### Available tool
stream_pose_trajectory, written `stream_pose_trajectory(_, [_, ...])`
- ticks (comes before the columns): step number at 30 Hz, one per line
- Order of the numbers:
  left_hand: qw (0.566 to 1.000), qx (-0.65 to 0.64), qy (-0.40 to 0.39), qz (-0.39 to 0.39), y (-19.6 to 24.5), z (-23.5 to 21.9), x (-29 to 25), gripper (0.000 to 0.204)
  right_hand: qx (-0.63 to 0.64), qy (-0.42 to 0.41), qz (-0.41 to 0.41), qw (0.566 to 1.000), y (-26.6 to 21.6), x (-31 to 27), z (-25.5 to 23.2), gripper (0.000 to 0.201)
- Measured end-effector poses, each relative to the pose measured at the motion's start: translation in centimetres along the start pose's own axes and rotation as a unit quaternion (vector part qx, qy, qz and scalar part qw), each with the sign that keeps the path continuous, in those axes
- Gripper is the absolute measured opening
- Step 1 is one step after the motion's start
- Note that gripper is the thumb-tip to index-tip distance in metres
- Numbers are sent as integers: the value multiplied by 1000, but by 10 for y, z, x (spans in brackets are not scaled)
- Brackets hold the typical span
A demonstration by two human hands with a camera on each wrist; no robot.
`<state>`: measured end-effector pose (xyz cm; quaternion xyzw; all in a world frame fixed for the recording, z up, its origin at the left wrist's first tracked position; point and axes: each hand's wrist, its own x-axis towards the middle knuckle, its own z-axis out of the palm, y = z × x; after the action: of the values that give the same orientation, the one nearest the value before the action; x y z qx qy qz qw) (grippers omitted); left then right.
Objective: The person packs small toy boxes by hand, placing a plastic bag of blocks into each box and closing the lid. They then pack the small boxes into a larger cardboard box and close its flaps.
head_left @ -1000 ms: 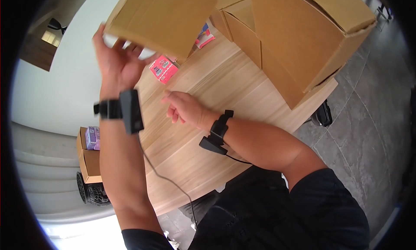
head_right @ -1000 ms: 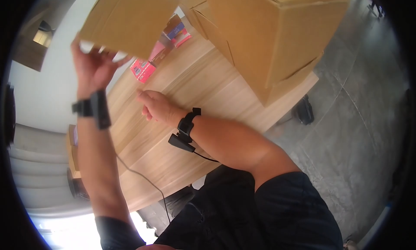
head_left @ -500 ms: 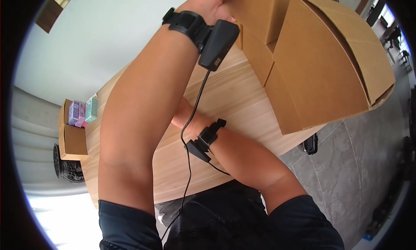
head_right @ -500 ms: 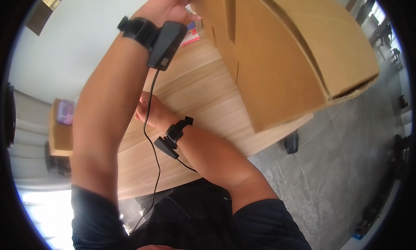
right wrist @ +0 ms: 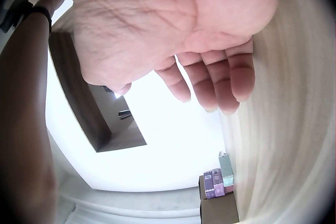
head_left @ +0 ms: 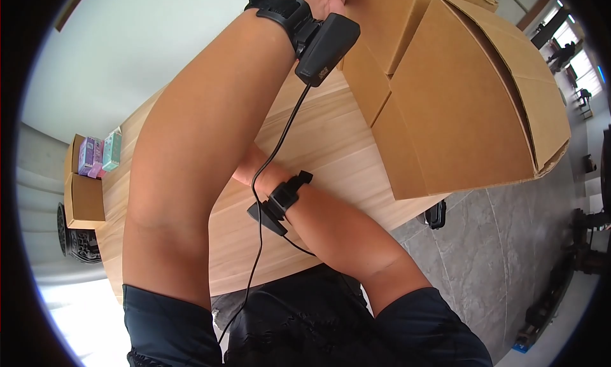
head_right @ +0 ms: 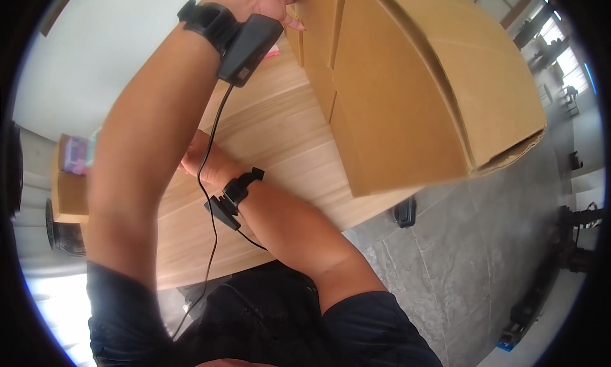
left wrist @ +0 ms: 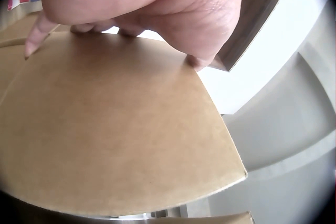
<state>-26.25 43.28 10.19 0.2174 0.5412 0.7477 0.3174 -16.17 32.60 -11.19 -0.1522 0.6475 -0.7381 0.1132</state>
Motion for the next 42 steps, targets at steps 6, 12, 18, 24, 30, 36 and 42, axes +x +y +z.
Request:
stream_pose_trajectory(6, [999, 26, 47, 0, -3, 15, -13, 93, 18, -7, 19, 1000, -8, -4, -1, 28])
stream_pose_trajectory(12, [999, 48, 16, -8, -1, -7, -15, 100, 50, -5, -29, 998, 1, 4, 3, 34])
stream_pose_trajectory(18, [907, 409, 95, 30, 23, -116, -46, 101, 105, 0, 19, 994, -5, -2, 3, 52])
stream_pose_trajectory(24, [850, 463, 243, -62, 2, -228, -102, 87, 85, -17, 13, 996, 7, 3, 3, 40])
stream_pose_trajectory(30, [857, 421, 292, -52, -43, -265, -182, 81, 91, -1, 8, 996, 3, 2, 4, 32])
stream_pose_trajectory(36, [778, 515, 356, -62, -36, -294, -296, 78, 71, 22, 37, 997, -9, -3, 3, 29])
stream_pose_trajectory(42, [680, 561, 471, -23, -6, -359, -438, 63, 35, 23, 46, 998, -2, -1, 6, 30])
